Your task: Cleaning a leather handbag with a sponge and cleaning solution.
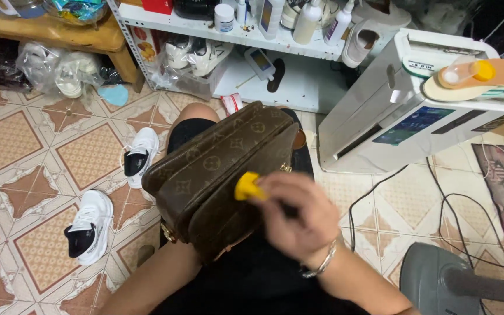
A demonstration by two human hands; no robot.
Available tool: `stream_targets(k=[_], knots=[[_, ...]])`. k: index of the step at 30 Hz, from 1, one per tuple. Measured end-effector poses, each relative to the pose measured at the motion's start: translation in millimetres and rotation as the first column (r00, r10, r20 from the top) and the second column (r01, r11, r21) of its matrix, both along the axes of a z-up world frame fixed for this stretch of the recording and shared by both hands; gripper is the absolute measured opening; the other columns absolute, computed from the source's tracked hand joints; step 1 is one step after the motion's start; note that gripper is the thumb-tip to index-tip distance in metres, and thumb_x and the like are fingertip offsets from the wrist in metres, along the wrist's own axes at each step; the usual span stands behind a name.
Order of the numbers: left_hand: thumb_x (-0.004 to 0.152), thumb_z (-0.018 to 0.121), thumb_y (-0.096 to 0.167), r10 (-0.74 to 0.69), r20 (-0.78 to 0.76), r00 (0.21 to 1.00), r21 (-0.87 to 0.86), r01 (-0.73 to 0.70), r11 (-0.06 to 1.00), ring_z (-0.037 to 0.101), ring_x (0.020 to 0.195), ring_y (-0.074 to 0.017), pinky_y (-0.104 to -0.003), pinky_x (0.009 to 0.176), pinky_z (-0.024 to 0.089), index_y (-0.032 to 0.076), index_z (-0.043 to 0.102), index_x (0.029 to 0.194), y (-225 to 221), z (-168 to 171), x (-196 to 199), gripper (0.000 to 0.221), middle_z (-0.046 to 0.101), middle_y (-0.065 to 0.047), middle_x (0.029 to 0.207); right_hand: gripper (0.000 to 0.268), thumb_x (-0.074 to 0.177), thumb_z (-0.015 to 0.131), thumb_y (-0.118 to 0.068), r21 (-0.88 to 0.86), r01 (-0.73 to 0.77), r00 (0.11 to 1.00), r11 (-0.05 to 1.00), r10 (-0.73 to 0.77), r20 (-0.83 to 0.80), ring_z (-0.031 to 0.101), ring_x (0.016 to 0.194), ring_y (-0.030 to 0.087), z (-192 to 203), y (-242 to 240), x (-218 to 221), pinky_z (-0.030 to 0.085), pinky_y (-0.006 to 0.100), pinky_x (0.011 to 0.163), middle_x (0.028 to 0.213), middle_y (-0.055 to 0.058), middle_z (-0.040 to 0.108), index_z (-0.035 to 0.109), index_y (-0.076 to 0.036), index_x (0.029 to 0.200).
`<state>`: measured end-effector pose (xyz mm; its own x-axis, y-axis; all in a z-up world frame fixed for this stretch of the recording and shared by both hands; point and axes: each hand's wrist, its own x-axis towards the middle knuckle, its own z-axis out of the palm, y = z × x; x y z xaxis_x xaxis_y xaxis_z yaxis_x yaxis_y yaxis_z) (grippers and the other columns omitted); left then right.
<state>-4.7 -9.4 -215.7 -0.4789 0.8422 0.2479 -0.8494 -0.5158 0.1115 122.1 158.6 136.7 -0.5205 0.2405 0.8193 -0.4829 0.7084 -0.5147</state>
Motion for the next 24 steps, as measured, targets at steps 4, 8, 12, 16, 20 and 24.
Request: stream_targets(k=[4,8,12,16,20,24], knots=[[0.107,0.052,0.013,0.014,-0.004,1.0,-0.01,-0.014,1.0,0.059,0.131,-0.0286,-0.038,0.109,0.05,-0.006,0.049,0.149,-5,-1,5,0.046,0.056,-0.023,0.145,0.016,0.097,0.073,0.013,-0.16,0.111,0.992,0.981,-0.118,-0.034,0.07,0.092,0.02,-21,24,-14,0.059,0.026,0.08,0.105,0.015,0.07,0.065,0.005,0.108],[0.107,0.053,0.013,0.025,-0.015,1.0,-0.004,-0.025,1.0,0.058,0.131,-0.0285,-0.038,0.109,0.05,-0.005,0.049,0.149,9,-1,1,0.046,0.056,-0.023,0.145,0.017,0.095,0.073,0.01,-0.081,0.059,0.998,0.995,-0.06,-0.007,0.071,0.097,0.023,3,4,11,0.059,0.03,0.087,0.105,0.016,0.069,0.062,0.004,0.107],[0.107,0.054,0.013,0.027,-0.019,0.999,-0.018,-0.028,0.999,0.058,0.131,-0.0285,-0.037,0.109,0.05,-0.005,0.049,0.149,11,-5,1,0.046,0.056,-0.023,0.145,0.016,0.088,0.072,0.01,0.053,0.055,0.998,0.997,-0.054,-0.019,0.073,0.093,0.022,4,18,5,0.06,0.029,0.081,0.099,0.014,0.069,0.063,0.001,0.099],[0.107,0.054,0.013,0.036,-0.026,0.999,-0.021,-0.037,0.999,0.058,0.131,-0.0284,-0.037,0.109,0.05,-0.005,0.049,0.149,12,-3,-1,0.047,0.056,-0.023,0.146,0.016,0.094,0.072,0.01,-0.162,0.048,0.999,0.986,-0.051,-0.016,0.071,0.097,0.023,0,27,3,0.059,0.028,0.081,0.108,0.019,0.069,0.065,0.01,0.108],[0.106,0.055,0.013,0.04,-0.031,0.999,-0.026,-0.041,0.999,0.058,0.131,-0.0284,-0.037,0.109,0.05,-0.005,0.049,0.149,15,1,-5,0.047,0.056,-0.023,0.146,0.013,0.088,0.07,0.009,0.023,-0.086,0.996,0.996,0.086,0.012,0.072,0.092,0.022,13,20,19,0.06,0.028,0.078,0.101,0.017,0.07,0.066,0.007,0.1],[0.106,0.055,0.013,0.036,-0.041,0.998,-0.036,-0.038,0.999,0.058,0.131,-0.0283,-0.037,0.109,0.051,-0.005,0.049,0.149,12,4,-7,0.047,0.056,-0.023,0.146,0.011,0.093,0.069,0.009,0.016,-0.006,1.0,1.0,0.006,0.02,0.069,0.089,0.022,6,47,2,0.057,0.028,0.078,0.104,0.017,0.07,0.067,0.007,0.103]])
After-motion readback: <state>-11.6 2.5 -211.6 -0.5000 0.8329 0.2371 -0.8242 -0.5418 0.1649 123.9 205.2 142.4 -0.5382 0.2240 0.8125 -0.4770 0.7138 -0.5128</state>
